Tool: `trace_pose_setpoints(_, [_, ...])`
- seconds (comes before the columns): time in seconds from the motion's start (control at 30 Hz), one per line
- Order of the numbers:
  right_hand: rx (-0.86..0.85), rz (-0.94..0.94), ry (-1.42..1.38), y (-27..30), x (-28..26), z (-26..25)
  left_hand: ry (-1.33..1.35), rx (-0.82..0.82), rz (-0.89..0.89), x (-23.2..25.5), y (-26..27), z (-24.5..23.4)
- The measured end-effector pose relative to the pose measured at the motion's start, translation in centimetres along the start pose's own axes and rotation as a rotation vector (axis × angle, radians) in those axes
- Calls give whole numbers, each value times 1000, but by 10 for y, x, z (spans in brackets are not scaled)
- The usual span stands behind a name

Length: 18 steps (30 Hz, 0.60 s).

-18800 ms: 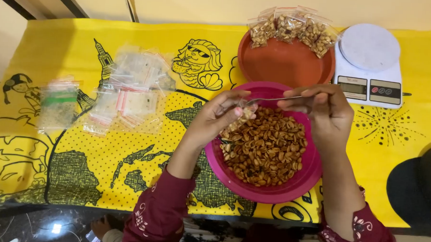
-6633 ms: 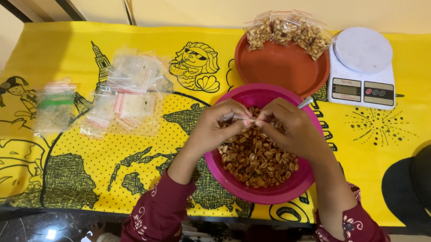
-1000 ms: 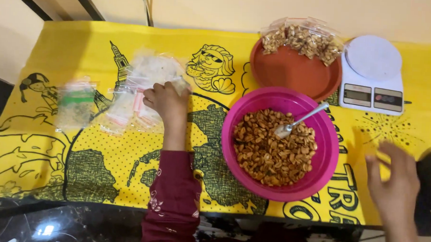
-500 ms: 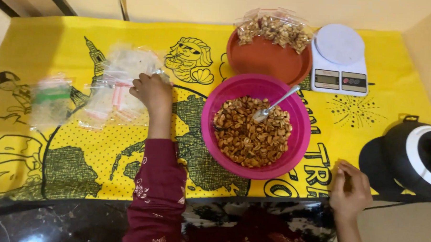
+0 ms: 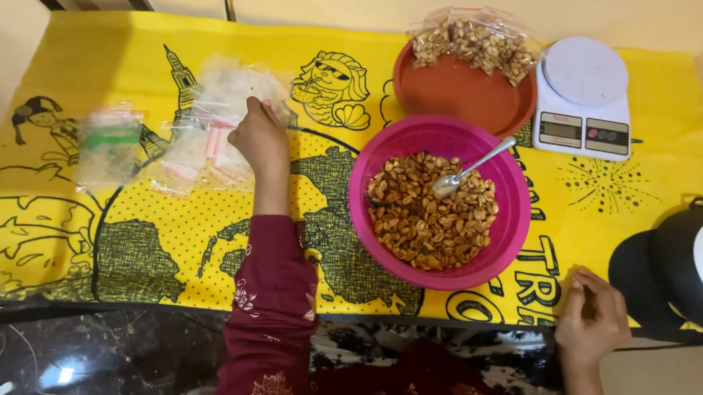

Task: Packaging snacks from a bowl into small plastic bags using a spoon.

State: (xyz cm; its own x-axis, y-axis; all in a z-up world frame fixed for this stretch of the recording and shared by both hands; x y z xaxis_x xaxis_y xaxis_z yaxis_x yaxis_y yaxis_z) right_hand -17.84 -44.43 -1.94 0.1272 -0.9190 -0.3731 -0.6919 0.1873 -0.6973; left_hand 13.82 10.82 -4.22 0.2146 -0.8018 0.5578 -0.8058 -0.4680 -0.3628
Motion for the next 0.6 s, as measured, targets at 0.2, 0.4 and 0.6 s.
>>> trace_pose_setpoints(0.2, [-17, 5, -7, 3, 6, 2, 295, 125, 9, 8, 1, -35])
trace_pose_setpoints(0.4, [8, 5, -17, 2, 4, 0, 536, 103, -35, 9, 1, -45])
trace_pose_setpoints(0.6, [17, -2, -33, 3, 6, 0, 593, 129, 49, 20, 4, -46])
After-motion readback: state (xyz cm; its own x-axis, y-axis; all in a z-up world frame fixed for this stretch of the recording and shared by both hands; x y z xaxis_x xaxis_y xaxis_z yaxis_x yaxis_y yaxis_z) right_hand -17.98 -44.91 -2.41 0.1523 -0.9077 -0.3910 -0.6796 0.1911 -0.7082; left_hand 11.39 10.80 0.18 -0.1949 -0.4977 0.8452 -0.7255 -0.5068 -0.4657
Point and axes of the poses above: each hand's wrist, its own y-axis away from the middle knuckle, its own z-axis out of the palm, x = y × z, the point moved 10 cm from there along -y, towards the middle knuckle
